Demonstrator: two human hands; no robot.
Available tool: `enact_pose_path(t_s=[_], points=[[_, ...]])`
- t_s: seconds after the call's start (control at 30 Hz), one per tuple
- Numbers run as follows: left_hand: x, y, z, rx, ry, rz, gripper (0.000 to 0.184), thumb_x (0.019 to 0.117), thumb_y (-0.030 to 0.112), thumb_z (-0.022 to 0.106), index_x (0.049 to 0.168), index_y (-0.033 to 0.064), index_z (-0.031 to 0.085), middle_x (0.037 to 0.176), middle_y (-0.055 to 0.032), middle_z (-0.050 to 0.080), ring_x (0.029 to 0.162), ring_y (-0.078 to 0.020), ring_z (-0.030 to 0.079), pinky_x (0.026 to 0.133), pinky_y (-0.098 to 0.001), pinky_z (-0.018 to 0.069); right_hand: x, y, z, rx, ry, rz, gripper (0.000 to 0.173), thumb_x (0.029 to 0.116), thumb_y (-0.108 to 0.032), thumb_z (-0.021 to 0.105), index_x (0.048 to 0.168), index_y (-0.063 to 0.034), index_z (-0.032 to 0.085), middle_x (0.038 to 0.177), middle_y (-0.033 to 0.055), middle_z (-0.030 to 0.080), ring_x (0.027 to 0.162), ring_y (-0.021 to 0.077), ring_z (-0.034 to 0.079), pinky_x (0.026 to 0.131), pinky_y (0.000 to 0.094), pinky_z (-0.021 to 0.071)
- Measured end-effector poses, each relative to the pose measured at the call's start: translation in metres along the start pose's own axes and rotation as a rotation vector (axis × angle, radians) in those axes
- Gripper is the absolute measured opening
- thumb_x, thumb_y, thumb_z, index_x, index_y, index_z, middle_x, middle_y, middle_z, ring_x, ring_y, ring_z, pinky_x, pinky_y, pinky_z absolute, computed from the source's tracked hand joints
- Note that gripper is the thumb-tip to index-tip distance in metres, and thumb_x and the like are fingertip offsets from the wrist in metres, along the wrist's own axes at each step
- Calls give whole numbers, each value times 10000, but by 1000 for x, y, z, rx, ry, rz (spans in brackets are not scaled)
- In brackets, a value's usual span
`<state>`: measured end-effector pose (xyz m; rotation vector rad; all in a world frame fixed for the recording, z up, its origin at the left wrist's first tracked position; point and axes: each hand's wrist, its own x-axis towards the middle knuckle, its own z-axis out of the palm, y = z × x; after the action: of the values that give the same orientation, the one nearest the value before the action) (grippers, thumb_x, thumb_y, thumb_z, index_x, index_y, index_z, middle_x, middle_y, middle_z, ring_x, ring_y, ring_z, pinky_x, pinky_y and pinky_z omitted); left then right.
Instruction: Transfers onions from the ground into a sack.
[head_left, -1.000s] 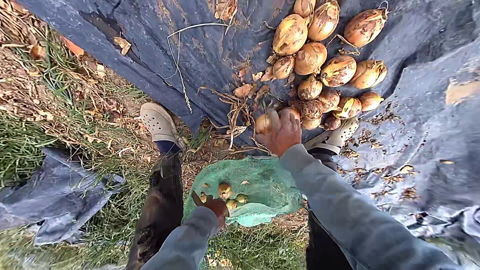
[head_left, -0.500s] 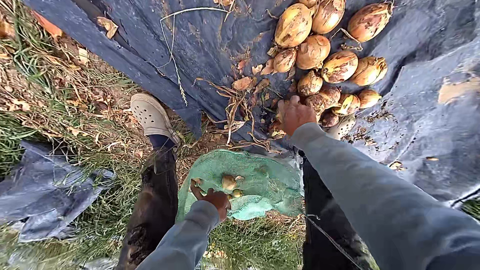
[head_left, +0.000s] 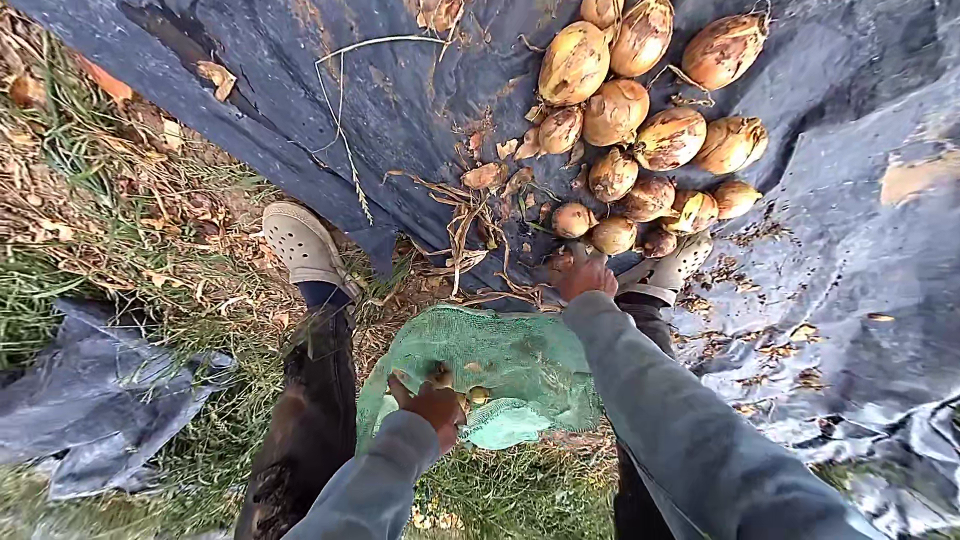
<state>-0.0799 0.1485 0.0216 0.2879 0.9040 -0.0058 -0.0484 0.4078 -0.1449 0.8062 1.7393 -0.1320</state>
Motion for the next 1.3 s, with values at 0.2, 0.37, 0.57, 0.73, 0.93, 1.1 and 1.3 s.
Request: enact_pose_path(t_s=[0.2,0.37,0.57,0.73,0.93,1.1,1.3], points=[[6,2,1,4,37,5,278,1016,202,565,1248,194,719,1420,-71,612,1453,-410,392,1102,-859,36,-27,36,-11,131,57,-194,744,854,-485,777,1496,-215,517,1275,274,642,1037,460,691,815,652,555],[9,0,1,-31,63,4,322,1008,209,566,1302,213,699,1425,-52,612,1463,-361,396,1125,-835,12,-80,24,-39,-35,-294,-573,610,954,-420,701,1523,-330,502,1433,211,561,1124,395,669,907,620,548],[11,8,5,-27,-7,89,288,1022,180,546,1252,136,713,1447,-105,596,1440,-389,428,1139,-770,223,15,-26,-68,-10,110,-168,715,941,-384,711,1581,-344,395,1498,364,417,1064,534,651,841,647,549],[8,9,9,-10,-52,116,294,1028,166,546,1274,141,706,1402,-155,616,1368,-406,506,1058,-745,365,-34,-25,-57,159,129,-413,633,876,-370,749,1471,-318,538,1274,282,612,975,447,694,773,621,566],[5,18,9,26,-61,118,308,1034,162,541,1301,131,692,1455,-155,573,1401,-410,470,1077,-723,372,-54,32,-54,246,43,-304,745,889,-386,785,1536,-186,474,1479,304,479,1092,488,661,873,652,554],[7,21,5,16,-48,132,305,1027,149,543,1289,127,697,1423,-153,600,1374,-396,506,1072,-704,395,45,28,-71,615,327,245,1240,752,-359,903,1664,-269,67,1552,335,381,1180,495,625,917,604,547],[8,21,14,19,-81,128,312,1018,135,552,1292,138,700,1447,-137,584,1411,-396,464,1080,-727,365,75,43,-75,782,321,207,1068,727,-207,858,1608,-300,261,1331,238,646,1202,440,636,930,663,503]])
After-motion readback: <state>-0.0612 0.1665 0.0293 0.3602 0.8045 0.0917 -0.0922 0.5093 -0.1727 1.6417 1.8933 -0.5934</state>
